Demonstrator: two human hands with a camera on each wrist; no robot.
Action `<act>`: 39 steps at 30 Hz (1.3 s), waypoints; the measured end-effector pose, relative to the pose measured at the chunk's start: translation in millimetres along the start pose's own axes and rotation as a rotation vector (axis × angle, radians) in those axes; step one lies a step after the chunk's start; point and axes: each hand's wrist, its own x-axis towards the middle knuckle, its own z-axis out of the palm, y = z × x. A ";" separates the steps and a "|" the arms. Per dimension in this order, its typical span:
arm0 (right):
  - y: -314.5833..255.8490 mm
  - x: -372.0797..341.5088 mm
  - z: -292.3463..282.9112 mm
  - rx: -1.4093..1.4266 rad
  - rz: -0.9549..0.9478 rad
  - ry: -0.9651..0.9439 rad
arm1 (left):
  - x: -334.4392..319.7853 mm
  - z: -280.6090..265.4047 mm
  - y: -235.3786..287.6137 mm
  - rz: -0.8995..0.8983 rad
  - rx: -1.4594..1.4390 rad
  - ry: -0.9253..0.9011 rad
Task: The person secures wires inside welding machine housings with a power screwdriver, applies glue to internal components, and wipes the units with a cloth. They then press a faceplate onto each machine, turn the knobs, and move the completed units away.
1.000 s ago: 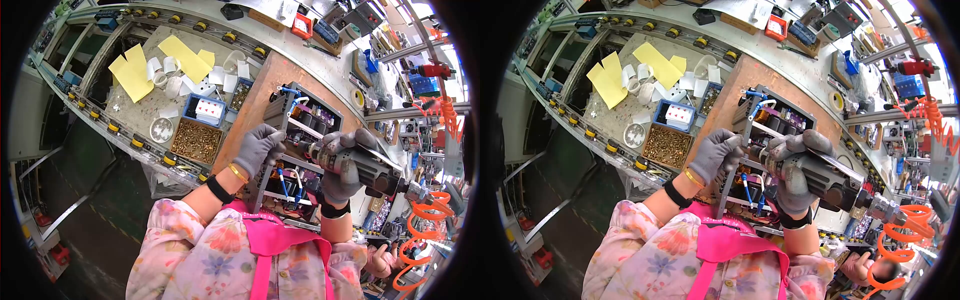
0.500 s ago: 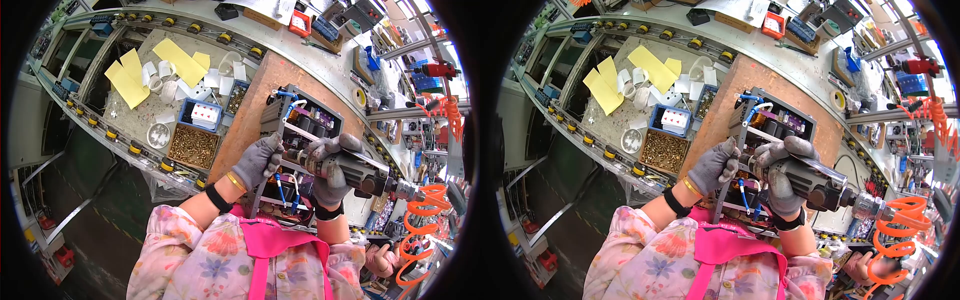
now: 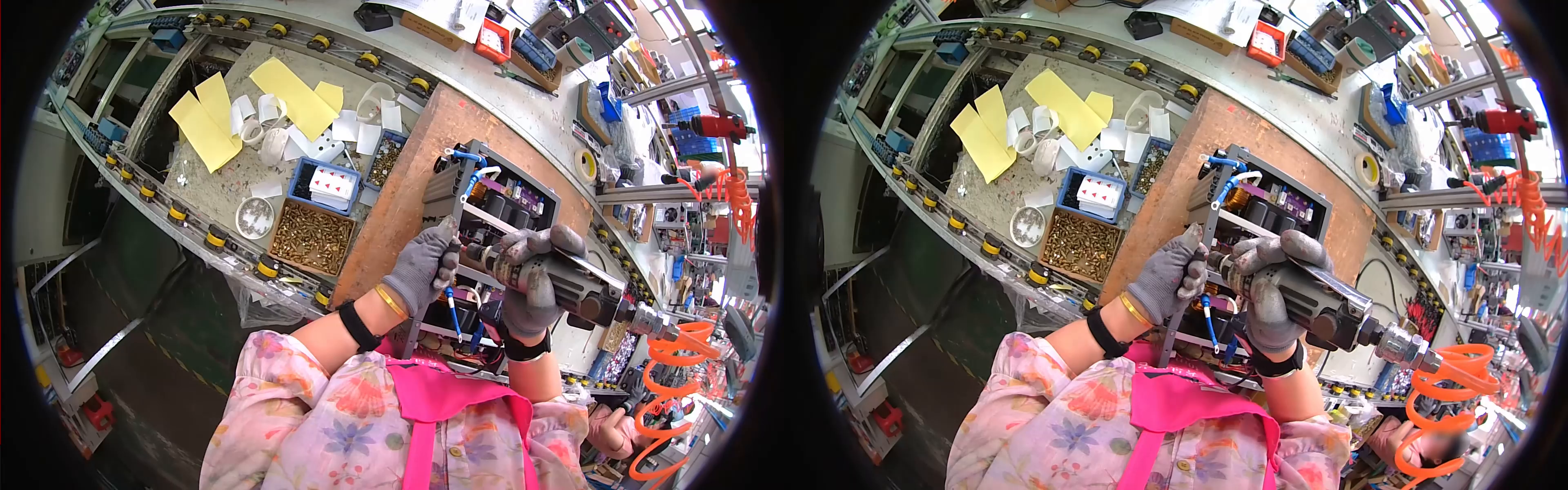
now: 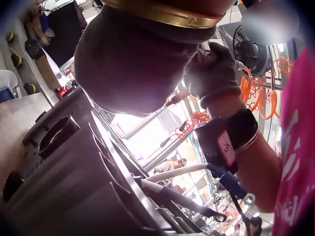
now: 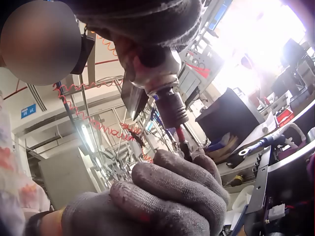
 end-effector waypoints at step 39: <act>-10.3 2.5 1.2 0.018 0.060 -0.009 | 10.2 -7.0 11.7 -0.048 0.220 -0.146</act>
